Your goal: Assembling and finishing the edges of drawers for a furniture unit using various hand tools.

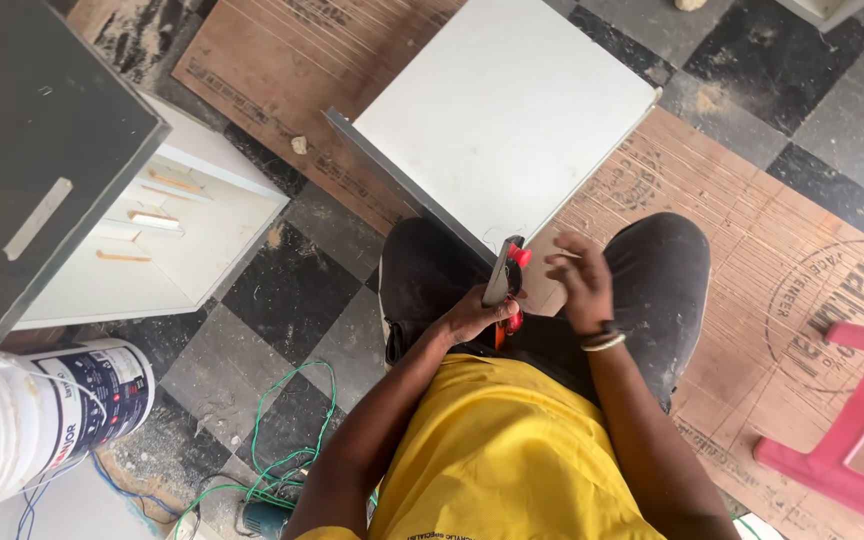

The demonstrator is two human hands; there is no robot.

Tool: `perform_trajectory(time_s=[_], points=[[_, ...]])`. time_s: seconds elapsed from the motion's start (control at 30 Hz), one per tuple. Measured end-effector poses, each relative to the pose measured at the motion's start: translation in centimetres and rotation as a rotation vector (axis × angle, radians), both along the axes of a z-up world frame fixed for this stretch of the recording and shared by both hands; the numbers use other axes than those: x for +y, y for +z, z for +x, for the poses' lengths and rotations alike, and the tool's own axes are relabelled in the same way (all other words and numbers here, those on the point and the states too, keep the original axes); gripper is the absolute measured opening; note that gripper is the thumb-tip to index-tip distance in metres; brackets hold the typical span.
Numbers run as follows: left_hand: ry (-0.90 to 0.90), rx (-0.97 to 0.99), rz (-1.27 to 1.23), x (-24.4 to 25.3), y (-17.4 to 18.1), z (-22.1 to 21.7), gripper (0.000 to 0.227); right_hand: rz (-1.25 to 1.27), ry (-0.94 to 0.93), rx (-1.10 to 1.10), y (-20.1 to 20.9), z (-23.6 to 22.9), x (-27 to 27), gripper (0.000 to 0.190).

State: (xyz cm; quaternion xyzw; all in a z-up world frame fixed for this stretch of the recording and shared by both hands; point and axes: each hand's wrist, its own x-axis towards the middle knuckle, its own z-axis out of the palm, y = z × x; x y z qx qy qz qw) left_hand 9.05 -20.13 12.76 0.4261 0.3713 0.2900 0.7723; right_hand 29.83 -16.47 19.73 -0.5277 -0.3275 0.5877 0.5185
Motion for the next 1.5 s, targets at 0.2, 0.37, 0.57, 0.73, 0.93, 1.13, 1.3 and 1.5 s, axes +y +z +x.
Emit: perform_trajectory(time_s=[0.2,0.37,0.57,0.73,0.93,1.13,1.3,1.5], points=[[-0.037,-0.031,-0.031,-0.1,0.9,0.5,0.061,0.105,0.259,-0.361,-3.3,-0.5,-1.1,0.031],[-0.048,0.036,0.069,-0.7,0.0,0.6,0.060,0.027,0.217,-0.300,-4.8,0.7,-0.9,0.021],[-0.298,0.396,0.184,0.8,6.2,1.4,0.069,-0.123,0.219,-0.132,-1.5,1.2,0.2,0.036],[-0.365,0.538,0.317,1.0,5.1,2.2,0.075,-0.086,0.300,-0.301,-3.4,4.7,-0.3,0.039],[-0.495,0.631,0.375,0.6,1.8,3.3,0.080,-0.064,0.368,-0.456,-0.3,7.6,-2.1,0.029],[-0.224,0.292,0.076,0.5,3.9,2.0,0.063,0.326,-0.365,-0.055,-0.5,22.5,-2.6,0.035],[0.037,0.075,0.172,-0.7,0.9,1.3,0.056,0.324,-0.764,-0.173,0.1,34.7,-6.1,0.022],[0.241,0.002,0.123,-0.2,3.7,1.2,0.065,0.144,-0.535,-0.758,-2.2,29.6,-9.8,0.086]])
